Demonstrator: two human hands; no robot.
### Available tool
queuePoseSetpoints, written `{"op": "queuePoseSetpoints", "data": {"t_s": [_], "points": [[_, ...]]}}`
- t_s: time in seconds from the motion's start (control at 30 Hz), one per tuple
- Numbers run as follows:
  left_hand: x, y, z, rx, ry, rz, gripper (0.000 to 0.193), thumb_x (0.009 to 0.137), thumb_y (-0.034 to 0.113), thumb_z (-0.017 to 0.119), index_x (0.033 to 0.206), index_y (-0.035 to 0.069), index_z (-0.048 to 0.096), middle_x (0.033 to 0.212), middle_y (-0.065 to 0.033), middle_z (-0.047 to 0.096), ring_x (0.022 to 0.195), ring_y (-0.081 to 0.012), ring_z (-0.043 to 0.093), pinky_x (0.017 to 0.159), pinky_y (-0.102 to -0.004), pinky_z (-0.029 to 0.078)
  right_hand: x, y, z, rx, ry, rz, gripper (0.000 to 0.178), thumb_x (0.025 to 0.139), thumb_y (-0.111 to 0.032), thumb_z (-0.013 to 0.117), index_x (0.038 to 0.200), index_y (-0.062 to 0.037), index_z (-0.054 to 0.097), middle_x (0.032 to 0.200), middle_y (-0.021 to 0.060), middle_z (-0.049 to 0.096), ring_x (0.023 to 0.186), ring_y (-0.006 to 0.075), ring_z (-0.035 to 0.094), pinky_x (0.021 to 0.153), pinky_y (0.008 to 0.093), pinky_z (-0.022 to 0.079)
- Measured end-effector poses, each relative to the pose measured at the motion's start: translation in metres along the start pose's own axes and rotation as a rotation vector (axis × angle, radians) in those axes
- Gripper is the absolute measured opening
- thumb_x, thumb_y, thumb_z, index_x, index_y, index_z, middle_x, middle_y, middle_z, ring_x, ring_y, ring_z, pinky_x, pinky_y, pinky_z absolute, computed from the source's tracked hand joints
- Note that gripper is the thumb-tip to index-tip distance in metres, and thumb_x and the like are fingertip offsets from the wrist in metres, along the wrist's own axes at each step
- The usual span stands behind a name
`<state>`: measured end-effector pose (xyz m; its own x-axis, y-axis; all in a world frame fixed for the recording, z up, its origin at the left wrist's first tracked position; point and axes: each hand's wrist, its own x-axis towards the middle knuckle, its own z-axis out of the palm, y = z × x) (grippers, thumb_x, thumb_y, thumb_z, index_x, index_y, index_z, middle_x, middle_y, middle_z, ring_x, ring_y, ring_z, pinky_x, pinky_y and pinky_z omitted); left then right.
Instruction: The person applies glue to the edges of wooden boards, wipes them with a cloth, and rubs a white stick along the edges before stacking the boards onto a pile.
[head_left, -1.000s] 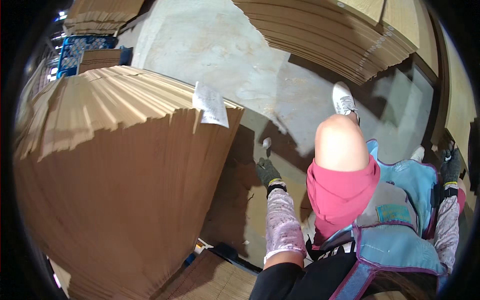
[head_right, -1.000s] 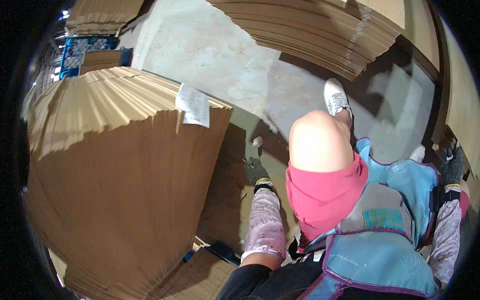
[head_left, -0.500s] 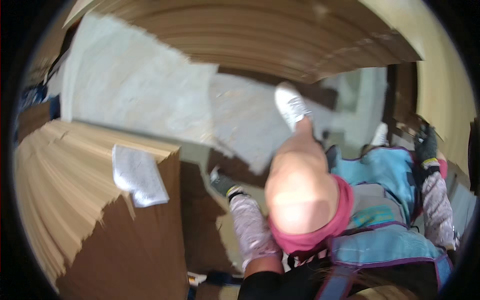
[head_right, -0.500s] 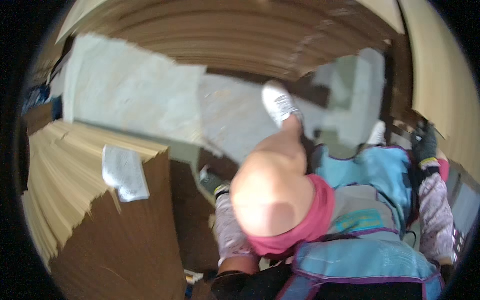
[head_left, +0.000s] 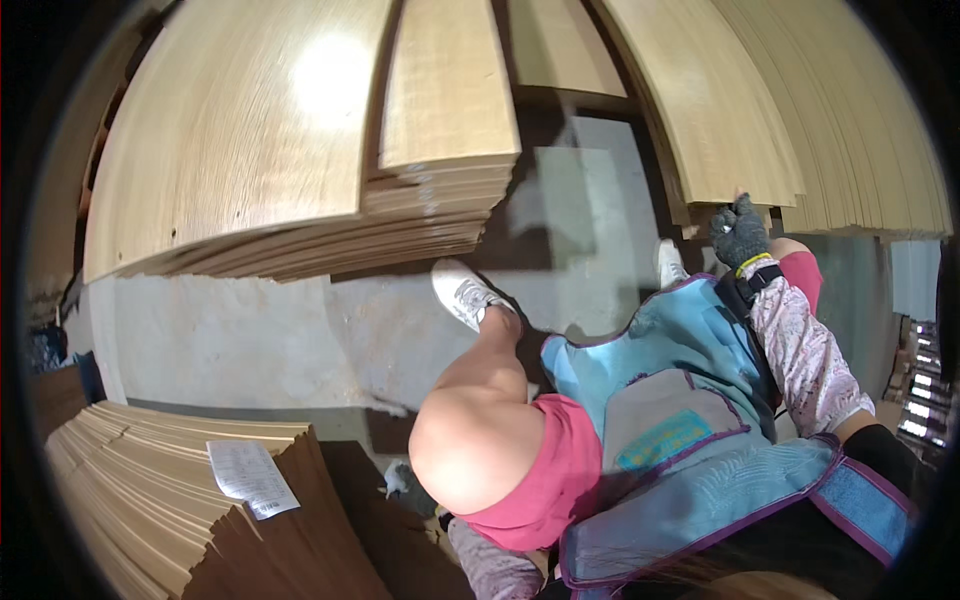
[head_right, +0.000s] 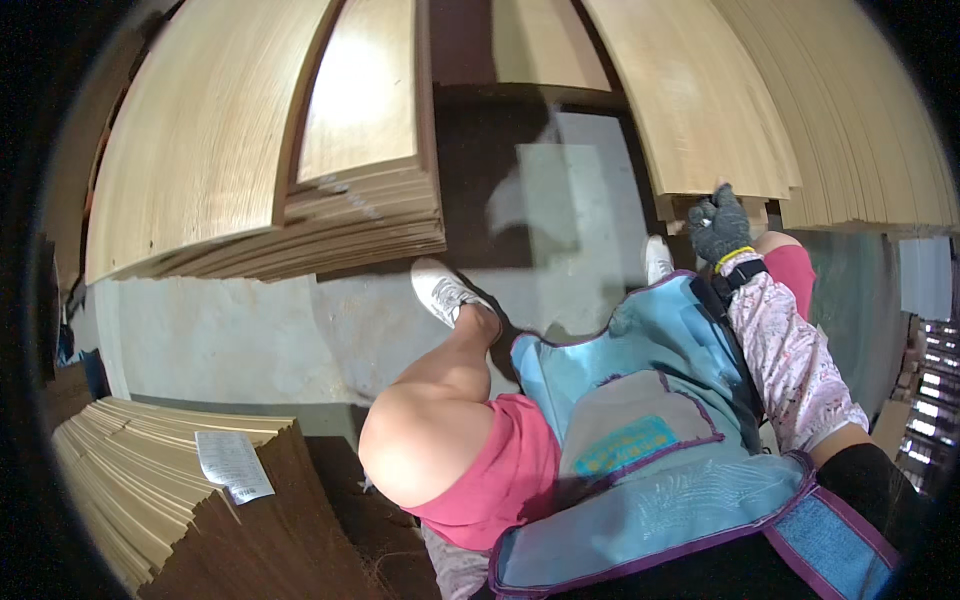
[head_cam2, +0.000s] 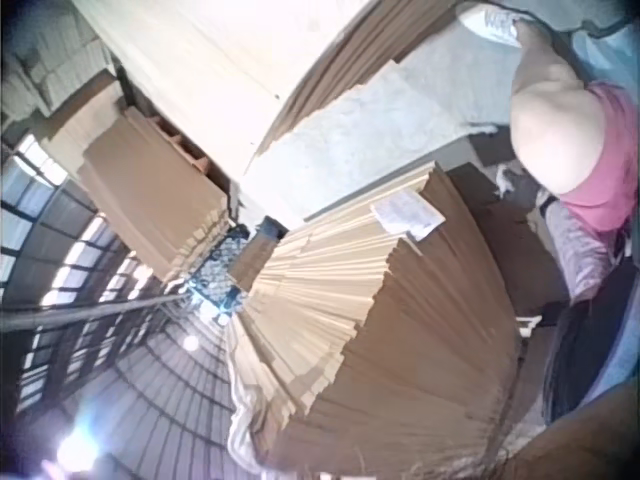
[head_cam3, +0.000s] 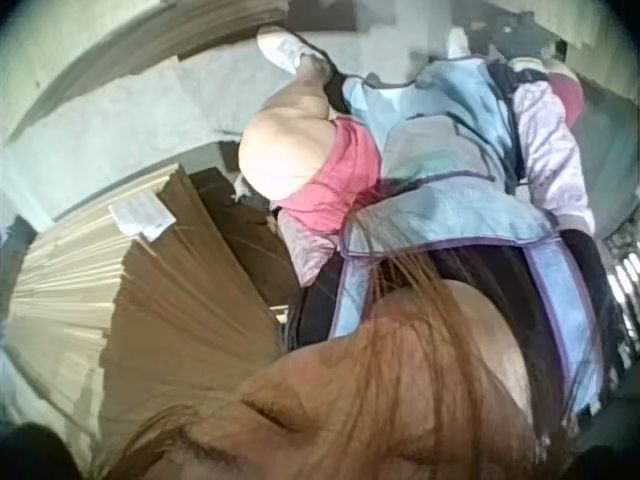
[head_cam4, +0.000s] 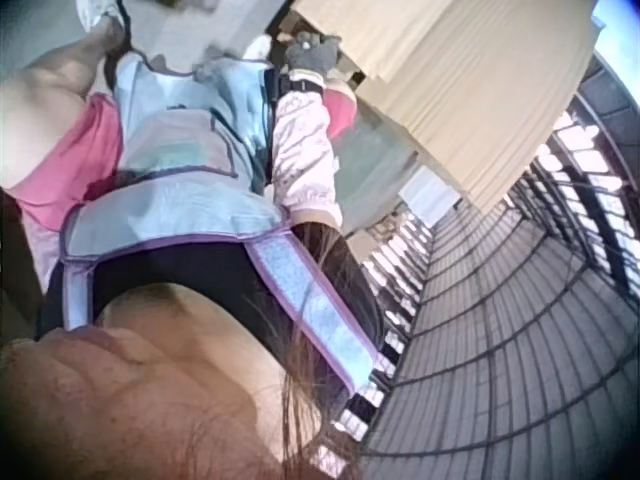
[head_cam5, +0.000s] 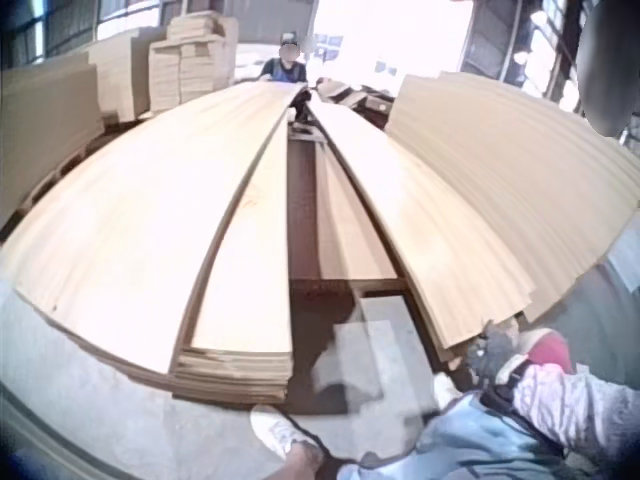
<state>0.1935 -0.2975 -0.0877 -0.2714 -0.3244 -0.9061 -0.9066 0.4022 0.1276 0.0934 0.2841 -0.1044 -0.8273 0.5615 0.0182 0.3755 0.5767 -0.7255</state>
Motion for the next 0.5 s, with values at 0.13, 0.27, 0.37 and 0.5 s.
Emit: {"op": "queuePoseSetpoints", "data": {"t_s": [0.13, 0.27, 0.37, 0.5], "points": [[0.179, -0.123, -0.036, -0.202, 0.973, 0.635, 0.020, 0.089, 0.022, 0.053, 0.077, 0.008, 0.060, 0.068, -0.0040, 0.055, 0.060, -0.0179, 0.053, 0.055, -0.0275, 0.042, -0.001, -0.014, 0.026, -0.285, 0.127, -0.135, 0.034, 0.082, -0.012, 0.057, 0.112, 0.0033, 0.049, 0.062, 0.0039, 0.048, 0.058, 0.0174, 0.049, 0.057, 0.0317, 0.044], [0.056, -0.021, -0.057, -0.620, 1.089, 0.582, 0.025, 0.089, 0.024, 0.057, 0.102, 0.003, 0.057, 0.079, -0.0087, 0.057, 0.068, -0.0201, 0.055, 0.061, -0.0339, 0.046, -0.010, -0.031, 0.029, 0.097, 0.233, -0.130, 0.018, 0.087, -0.022, 0.058, 0.091, -0.0050, 0.054, 0.059, 0.0015, 0.046, 0.054, 0.0159, 0.048, 0.051, 0.0319, 0.042], [-0.008, 0.018, -0.070, -0.802, 1.017, 0.475, 0.041, 0.089, 0.026, 0.057, 0.120, 0.000, 0.053, 0.088, -0.0143, 0.059, 0.078, -0.0235, 0.058, 0.067, -0.0413, 0.049, -0.014, -0.054, 0.035, 0.980, 0.059, 0.326, 0.029, 0.094, -0.034, 0.052, 0.071, -0.0154, 0.049, 0.057, -0.0015, 0.042, 0.051, 0.0104, 0.043, 0.046, 0.0282, 0.037], [-0.071, 0.061, -0.080, 0.121, 1.470, 1.123, 0.031, 0.096, 0.021, 0.043, 0.118, 0.004, 0.056, 0.114, -0.0152, 0.059, 0.098, -0.0282, 0.059, 0.077, -0.0369, 0.050, -0.033, -0.050, 0.028, 0.474, 0.273, 0.067, 0.019, 0.089, -0.028, 0.057, 0.086, -0.0111, 0.051, 0.062, 0.0032, 0.046, 0.057, 0.0169, 0.046, 0.053, 0.0317, 0.041]]}}
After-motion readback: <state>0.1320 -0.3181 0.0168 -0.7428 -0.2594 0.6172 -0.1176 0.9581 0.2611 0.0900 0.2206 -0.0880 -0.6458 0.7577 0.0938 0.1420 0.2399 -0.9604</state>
